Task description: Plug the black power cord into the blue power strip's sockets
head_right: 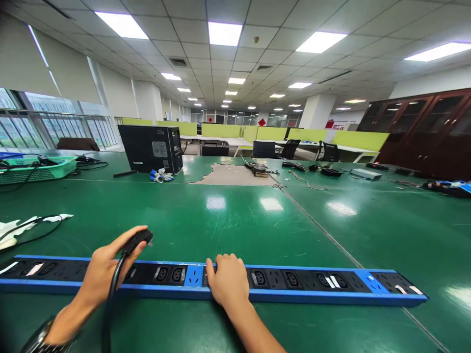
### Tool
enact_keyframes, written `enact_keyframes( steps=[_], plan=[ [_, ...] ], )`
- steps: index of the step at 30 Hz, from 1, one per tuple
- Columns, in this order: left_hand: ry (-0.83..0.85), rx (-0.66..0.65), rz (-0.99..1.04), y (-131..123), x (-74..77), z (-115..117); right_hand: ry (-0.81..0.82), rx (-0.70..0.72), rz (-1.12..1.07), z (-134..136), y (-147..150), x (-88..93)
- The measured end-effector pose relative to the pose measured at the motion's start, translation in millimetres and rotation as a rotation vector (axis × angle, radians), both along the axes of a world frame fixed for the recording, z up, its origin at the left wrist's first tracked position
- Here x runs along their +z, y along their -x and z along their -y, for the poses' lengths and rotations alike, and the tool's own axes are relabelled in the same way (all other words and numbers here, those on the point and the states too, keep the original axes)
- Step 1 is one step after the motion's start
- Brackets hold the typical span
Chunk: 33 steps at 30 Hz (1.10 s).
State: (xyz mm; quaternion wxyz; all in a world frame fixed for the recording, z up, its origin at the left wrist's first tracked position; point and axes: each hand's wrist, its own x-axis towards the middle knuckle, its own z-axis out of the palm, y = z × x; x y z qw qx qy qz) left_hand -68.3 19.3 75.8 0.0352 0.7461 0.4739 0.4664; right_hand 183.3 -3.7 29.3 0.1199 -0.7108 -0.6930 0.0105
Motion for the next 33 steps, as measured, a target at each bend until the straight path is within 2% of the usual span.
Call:
enact_keyframes(
  steps=[3,5,6,10,15,20,23,28,30,33],
  plan=[
    [0.085,0.004,-0.114,31,-43.1,6,0.007,0.003,-0.001,0,0,0.2],
    [0.083,-0.013,-0.179,39,-61.2,8,0.013,0.002,-0.002,0,0,0.4],
    [0.075,-0.017,-0.204,40,-65.7,9,0.016,0.0,0.0,0,0,0.4],
    [0.07,0.005,-0.274,38,-62.5,10,0.024,0.002,0.017,-1,0,0.6],
    [0.115,-0.074,-0.374,39,-53.5,12,0.024,0.007,0.023,-1,0,-0.6],
    [0.128,-0.087,-0.443,45,-62.4,12,0.113,0.015,-0.058,-6,0,8.6],
    [0.151,0.035,-0.48,50,-70.0,11,0.197,0.092,-0.166,-17,32,29.6],
    [0.163,0.131,-0.569,53,-75.0,12,0.243,0.248,-0.199,-39,139,63.1],
    [0.143,0.191,-0.573,54,-75.3,14,0.277,0.277,-0.193,-45,170,65.3],
    [0.143,0.223,-0.559,55,-75.1,15,0.322,0.285,-0.169,-47,186,57.7]
  ],
)
